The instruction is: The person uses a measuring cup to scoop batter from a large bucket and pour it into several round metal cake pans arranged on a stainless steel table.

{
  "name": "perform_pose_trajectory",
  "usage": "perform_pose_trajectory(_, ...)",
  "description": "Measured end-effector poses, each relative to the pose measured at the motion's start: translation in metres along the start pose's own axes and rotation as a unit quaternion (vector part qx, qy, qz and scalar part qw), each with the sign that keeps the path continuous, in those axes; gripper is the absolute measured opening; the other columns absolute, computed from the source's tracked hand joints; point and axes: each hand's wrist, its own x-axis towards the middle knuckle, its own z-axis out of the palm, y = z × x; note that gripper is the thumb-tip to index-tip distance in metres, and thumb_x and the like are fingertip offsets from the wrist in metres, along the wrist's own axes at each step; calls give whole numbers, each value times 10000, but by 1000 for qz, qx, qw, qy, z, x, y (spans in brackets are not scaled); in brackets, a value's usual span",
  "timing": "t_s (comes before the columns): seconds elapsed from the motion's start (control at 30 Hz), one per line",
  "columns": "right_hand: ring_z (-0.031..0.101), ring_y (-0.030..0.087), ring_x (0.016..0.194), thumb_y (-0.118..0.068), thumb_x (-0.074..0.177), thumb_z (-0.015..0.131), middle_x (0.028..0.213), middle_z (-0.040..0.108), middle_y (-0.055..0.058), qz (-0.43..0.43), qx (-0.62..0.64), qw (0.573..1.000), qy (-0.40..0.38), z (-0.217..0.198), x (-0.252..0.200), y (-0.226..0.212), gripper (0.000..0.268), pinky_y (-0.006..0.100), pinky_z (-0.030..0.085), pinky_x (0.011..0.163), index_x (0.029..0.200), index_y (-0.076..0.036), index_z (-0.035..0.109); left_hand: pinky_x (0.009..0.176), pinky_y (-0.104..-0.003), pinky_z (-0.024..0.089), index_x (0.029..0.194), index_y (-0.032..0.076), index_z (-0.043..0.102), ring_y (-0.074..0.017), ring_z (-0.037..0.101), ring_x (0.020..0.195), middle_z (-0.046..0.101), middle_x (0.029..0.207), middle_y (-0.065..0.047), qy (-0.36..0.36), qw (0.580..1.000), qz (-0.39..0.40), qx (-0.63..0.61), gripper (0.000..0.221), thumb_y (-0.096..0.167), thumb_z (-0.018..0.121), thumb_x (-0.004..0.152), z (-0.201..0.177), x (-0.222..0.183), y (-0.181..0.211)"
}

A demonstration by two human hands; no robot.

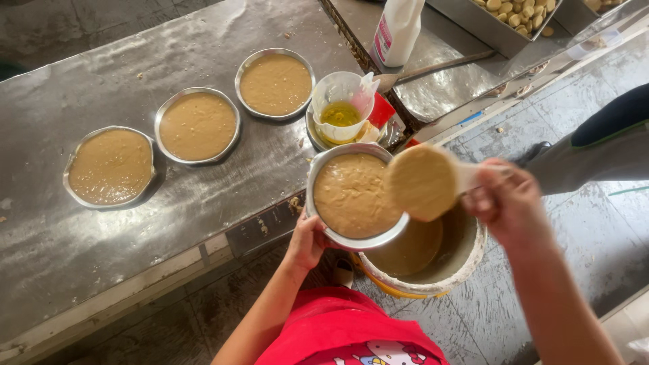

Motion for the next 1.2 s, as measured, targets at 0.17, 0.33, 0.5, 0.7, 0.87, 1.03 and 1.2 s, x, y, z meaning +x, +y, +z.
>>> perform_pose_trajectory(0.17,591,69,608,-179,1038,623,684,643,8,-117,-272,946,-134,66,-25,48,177,230,488,546,963,-50,718,496,-419,651,1531,150,329,-261,728,670,661,1084,-146,-13,1000,-7,-23,829,-13,422,723,8,-18,3)
perform_pose_trajectory(0.33,646,104,648,-83,966,654,794,676,42,-335,-408,834,-164,92,-30,49,81,258,506,561,1022,-35,690,479,-376,633,1564,129,350,-223,698,648,643,1077,-144,-4,1000,10,-29,845,-19,444,738,-10,-38,12)
perform_pose_trajectory(0.5,628,201,647,-30,943,712,759,625,88,-404,-466,774,-147,114,-28,36,64,319,498,601,998,-23,681,453,-347,616,1590,151,339,-209,682,626,643,1075,-138,-8,999,41,-22,881,-8,453,731,-17,-55,28)
perform_pose_trajectory(0.7,579,246,616,-22,912,722,772,635,105,-462,-467,730,-189,150,-43,38,78,351,484,580,947,-20,652,478,-354,635,1599,152,322,-205,712,654,659,1108,-119,23,998,49,-16,917,-11,447,705,-31,-80,55)
perform_pose_trajectory(0.87,559,232,590,-25,928,720,768,638,103,-469,-455,737,-174,181,-59,46,78,348,467,542,932,-25,641,478,-351,633,1590,138,318,-202,696,639,648,1071,-139,22,998,63,-19,893,-20,448,720,-61,-87,69)
perform_pose_trajectory(1.03,569,249,599,-26,945,709,745,618,112,-482,-462,725,-170,209,-69,55,75,353,468,558,929,-32,636,448,-362,620,1590,114,340,-201,672,613,620,1003,-143,33,996,84,-22,872,-20,453,735,-86,-98,83)
perform_pose_trajectory(1.2,581,171,574,-43,977,677,704,632,77,-374,-433,814,-102,232,-75,76,23,310,452,527,973,-21,678,460,-389,626,1525,107,361,-234,696,627,630,1010,-131,70,995,71,-21,811,-18,440,728,-106,-113,104)
